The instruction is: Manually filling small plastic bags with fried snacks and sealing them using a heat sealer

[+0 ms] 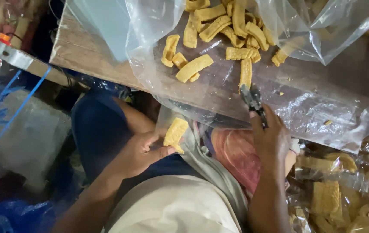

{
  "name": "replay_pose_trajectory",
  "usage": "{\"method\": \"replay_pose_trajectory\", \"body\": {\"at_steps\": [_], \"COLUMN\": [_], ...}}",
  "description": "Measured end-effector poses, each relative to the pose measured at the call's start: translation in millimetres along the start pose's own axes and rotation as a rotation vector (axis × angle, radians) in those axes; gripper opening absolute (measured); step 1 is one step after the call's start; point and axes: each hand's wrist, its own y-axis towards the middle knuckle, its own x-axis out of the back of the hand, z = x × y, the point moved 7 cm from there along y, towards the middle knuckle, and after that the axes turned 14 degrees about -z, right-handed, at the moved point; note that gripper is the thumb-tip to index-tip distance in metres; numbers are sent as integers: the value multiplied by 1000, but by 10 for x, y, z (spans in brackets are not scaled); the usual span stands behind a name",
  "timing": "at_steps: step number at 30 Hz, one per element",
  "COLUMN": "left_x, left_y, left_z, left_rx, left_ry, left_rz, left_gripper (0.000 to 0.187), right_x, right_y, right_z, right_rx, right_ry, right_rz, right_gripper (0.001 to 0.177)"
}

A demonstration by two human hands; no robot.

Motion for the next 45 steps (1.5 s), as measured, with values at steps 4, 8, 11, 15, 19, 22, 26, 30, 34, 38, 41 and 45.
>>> {"method": "replay_pose_trajectory", "body": {"at_steps": [4, 8, 11, 15, 19, 22, 26, 30, 34, 38, 41, 45], "left_x": [119, 258, 351, 401, 361, 304, 256, 192, 178, 154, 39, -158], "left_y": [-67, -102, -106, -93, -93, -68, -61, -71, -96, -94, -132, -135], "left_z": [-254, -286, -348, -520, -612, -669, -784, -795, -784, -793, -868, -787], "left_rx": [-125, -197, -307, -468, -643, -693, -777, -853, -871, -883, -913, -910], "left_ry": [182, 194, 214, 397, 479, 530, 476, 602, 667, 686, 631, 536], "left_rz": [-37, -94, -167, -225, -220, -251, -254, -263, -286, -276, -259, -138], "left_gripper": [28, 26, 25, 34, 39, 35, 30, 37, 45, 45, 35, 36], "right_x": [-165, -176, -2, 315, 622, 974, 1283, 1241, 1185, 1089, 942, 792], "right_y": [-10, -5, -17, 31, 110, 188, 224, 277, 304, 436, 493, 437], "right_z": [-1, -79, 10, -54, -389, -554, -586, -638, -501, -406, -190, 386], "right_rx": [16, 13, 8, -231, -233, 129, -193, 13, 54, -10, 83, 240], "right_ry": [-9, -36, -36, 116, 194, 205, 62, -17, 62, -144, -459, -596], "right_rz": [-34, -13, 34, 183, 294, 285, 458, 612, 693, 787, 980, 1251], "right_gripper": [40, 44, 42, 41, 48, 52, 53, 58, 53, 50, 49, 44]}}
